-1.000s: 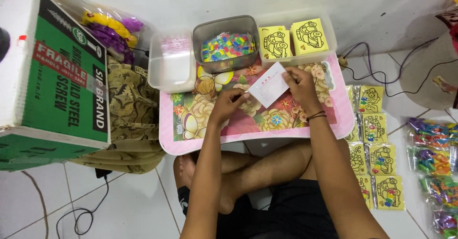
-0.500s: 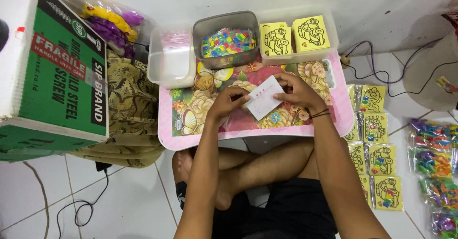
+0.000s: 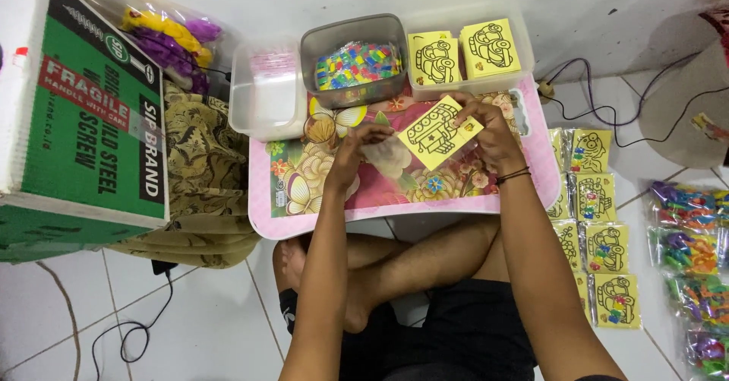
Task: The person places a drawing into a plastic sleeve and adds small colorful stickers from a container by hand.
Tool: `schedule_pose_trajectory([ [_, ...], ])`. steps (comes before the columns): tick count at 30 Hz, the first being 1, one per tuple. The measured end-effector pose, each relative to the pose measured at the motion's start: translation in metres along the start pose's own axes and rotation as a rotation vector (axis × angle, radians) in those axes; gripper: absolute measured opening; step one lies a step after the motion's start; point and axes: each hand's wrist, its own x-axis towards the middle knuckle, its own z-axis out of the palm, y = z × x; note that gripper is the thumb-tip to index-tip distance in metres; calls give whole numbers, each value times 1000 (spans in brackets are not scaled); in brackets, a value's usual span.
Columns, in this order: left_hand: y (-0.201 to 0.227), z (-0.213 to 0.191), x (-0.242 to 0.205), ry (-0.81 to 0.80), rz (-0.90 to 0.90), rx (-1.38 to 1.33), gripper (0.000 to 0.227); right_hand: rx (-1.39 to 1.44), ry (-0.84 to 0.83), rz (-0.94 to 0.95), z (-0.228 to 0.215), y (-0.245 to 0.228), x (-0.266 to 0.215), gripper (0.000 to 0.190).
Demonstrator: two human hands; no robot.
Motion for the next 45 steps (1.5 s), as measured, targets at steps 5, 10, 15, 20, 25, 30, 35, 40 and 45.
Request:
schedule_pose_trajectory([
  [5, -25, -9, 1, -32, 16, -96, 97, -21, 118, 74, 6, -3, -4, 22],
  [10, -20, -4, -7, 56, 10, -113, 82, -9, 125, 111, 37, -45, 2, 63],
  [15, 7, 5, -5, 8, 25, 32, 65, -148, 227, 32, 36, -24, 2, 25],
  [20, 8, 5, -9, 54, -25, 149, 23, -209, 282, 60, 36, -21, 1, 42],
  [25, 7, 6, -8, 139, -23, 143, 18, -230, 264, 144, 14, 3, -2, 46],
  [30, 9, 6, -8, 144, -31, 24, 24, -259, 263, 85, 17, -4, -1, 26],
  [35, 7, 5, -8, 153, -32, 47, 23, -288, 248, 77, 16, -6, -4, 17],
  [40, 9, 9, -8, 157, -25, 49, 25, -326, 202, 83, 19, -11, -4, 17],
  [45, 6, 6, -8, 156, -17, 87, 15, -371, 100, 155, 24, -18, -6, 18],
])
